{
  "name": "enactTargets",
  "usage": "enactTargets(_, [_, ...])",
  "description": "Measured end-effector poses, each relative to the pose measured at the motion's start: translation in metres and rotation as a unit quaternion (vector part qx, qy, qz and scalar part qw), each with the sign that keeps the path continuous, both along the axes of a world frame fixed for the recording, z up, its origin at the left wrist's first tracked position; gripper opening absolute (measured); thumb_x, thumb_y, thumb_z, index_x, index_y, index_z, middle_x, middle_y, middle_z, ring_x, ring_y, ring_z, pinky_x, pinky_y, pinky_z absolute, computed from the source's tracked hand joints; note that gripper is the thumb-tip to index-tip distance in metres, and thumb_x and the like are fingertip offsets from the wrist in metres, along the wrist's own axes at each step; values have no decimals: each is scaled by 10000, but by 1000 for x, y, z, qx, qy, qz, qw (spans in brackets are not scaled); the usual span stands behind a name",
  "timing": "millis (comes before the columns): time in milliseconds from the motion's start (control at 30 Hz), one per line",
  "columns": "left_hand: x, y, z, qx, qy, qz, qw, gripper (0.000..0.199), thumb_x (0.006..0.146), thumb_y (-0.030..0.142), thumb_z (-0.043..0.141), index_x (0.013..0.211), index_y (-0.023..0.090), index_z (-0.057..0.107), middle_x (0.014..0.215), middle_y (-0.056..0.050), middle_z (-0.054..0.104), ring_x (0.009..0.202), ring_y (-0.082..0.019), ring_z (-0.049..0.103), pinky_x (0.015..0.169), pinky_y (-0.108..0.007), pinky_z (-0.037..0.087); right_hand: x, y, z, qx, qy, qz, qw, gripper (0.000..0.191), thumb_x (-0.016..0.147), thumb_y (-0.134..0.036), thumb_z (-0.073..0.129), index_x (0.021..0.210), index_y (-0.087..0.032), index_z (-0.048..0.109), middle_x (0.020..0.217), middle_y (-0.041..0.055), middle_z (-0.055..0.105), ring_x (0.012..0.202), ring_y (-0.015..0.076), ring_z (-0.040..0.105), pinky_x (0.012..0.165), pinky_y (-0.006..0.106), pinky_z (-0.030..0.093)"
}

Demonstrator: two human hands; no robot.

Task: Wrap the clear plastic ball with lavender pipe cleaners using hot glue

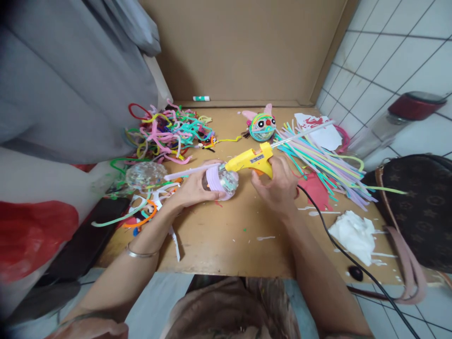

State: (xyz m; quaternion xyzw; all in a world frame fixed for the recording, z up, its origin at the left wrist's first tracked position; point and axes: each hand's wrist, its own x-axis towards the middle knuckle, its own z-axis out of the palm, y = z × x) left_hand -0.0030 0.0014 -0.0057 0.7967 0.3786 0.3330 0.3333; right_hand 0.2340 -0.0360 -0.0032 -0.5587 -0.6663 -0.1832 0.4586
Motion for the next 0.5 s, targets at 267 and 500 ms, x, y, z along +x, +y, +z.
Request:
enactTargets(267, [-1, 1, -1, 14, -7, -12, 1000, 750, 586, 300, 812, 1273, 181, 534, 1340, -120, 546, 1285, -311, 506, 1125, -505, 374, 0, 0, -2, -5, -4, 5, 1000, 216, 759, -353, 619, 895, -238, 497, 837, 52, 629, 772, 227, 606, 649, 338, 467])
enactTargets(500, [-1, 2, -3, 9, -15, -13, 1000, 770, 581, 286, 810, 1290, 192, 525, 1376, -113, 528, 1301, -313, 495, 1138, -517, 364, 0, 1, -2, 1, -13, 1, 1000, 198, 752, -332, 609, 897, -243, 507, 826, 44, 626, 768, 227, 606, 645, 345, 478])
